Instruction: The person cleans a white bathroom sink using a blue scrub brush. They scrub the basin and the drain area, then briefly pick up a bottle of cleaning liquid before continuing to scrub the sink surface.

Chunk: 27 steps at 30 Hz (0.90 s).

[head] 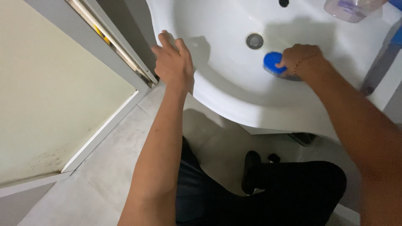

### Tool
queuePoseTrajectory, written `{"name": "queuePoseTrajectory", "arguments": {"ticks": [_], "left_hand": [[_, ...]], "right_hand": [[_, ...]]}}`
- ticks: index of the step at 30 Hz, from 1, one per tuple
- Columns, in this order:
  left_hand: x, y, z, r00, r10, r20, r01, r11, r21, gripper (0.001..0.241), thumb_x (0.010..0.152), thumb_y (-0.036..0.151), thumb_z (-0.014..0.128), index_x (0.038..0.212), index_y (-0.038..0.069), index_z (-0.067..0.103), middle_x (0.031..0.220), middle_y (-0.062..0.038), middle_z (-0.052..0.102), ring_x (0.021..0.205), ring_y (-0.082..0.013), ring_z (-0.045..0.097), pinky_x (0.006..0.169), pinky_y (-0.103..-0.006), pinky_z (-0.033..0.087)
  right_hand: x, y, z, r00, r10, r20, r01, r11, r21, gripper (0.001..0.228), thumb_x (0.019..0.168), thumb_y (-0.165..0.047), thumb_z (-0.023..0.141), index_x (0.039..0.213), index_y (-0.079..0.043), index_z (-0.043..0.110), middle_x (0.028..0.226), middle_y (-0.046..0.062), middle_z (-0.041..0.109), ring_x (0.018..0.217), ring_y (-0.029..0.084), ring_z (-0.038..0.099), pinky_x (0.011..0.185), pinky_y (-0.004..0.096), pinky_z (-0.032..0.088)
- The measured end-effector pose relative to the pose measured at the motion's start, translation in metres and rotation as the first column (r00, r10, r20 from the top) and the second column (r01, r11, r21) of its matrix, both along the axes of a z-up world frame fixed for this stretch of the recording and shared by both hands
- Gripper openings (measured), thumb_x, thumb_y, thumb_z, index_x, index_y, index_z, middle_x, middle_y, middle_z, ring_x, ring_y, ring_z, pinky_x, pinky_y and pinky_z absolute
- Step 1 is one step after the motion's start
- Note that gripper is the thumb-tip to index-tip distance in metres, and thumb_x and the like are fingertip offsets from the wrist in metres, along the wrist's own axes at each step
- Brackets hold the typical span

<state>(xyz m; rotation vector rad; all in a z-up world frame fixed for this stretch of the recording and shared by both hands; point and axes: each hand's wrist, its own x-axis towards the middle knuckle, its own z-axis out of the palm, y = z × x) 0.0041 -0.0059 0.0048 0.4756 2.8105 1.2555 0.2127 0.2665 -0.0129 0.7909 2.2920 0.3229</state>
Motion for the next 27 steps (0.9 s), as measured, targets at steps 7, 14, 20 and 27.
{"name": "queuePoseTrajectory", "arguments": {"ticks": [7,14,20,27], "left_hand": [[-0.008,0.005,-0.025,0.986,-0.001,-0.167,0.008,0.999,0.043,0.044,0.101,0.041,0.038,0.135,0.013,0.042,0.098,-0.013,0.053,0.054,-0.0213,0.065,0.044,-0.0320,0.054],[-0.004,0.002,-0.010,0.998,-0.014,-0.064,0.016,1.000,0.026,0.047,0.099,0.039,0.034,0.139,0.015,0.041,0.108,-0.014,0.054,0.064,-0.0284,0.070,0.061,-0.0410,0.056],[-0.008,0.004,-0.018,0.995,-0.006,-0.102,0.008,1.000,0.016,0.047,0.100,0.040,0.037,0.139,0.014,0.039,0.105,-0.014,0.053,0.061,-0.0264,0.070,0.055,-0.0376,0.058],[-0.002,0.000,-0.008,0.998,-0.017,-0.062,0.020,0.999,0.042,0.048,0.097,0.039,0.035,0.138,0.015,0.042,0.108,-0.014,0.055,0.060,-0.0267,0.067,0.061,-0.0395,0.054]], "right_hand": [[0.019,-0.004,0.023,0.994,0.094,0.057,-0.097,0.994,0.055,0.046,0.084,-0.035,0.083,0.127,-0.041,0.072,0.119,0.001,0.080,0.097,0.021,0.080,0.095,0.039,0.060],[-0.013,-0.064,0.068,0.979,-0.170,-0.116,0.057,0.768,-0.638,0.043,0.084,-0.022,0.078,0.126,-0.029,0.071,0.150,-0.003,0.058,0.135,0.020,0.056,0.115,0.053,0.042],[-0.026,-0.117,0.086,0.932,-0.201,-0.302,-0.082,0.694,-0.715,0.045,0.095,-0.020,0.061,0.139,-0.022,0.056,0.146,0.006,0.058,0.122,0.022,0.061,0.103,0.044,0.050],[0.032,-0.087,0.115,0.967,-0.230,-0.105,0.077,0.661,-0.746,0.051,0.090,-0.016,0.062,0.138,-0.035,0.063,0.150,-0.006,0.060,0.131,0.018,0.063,0.110,0.046,0.051]]}}
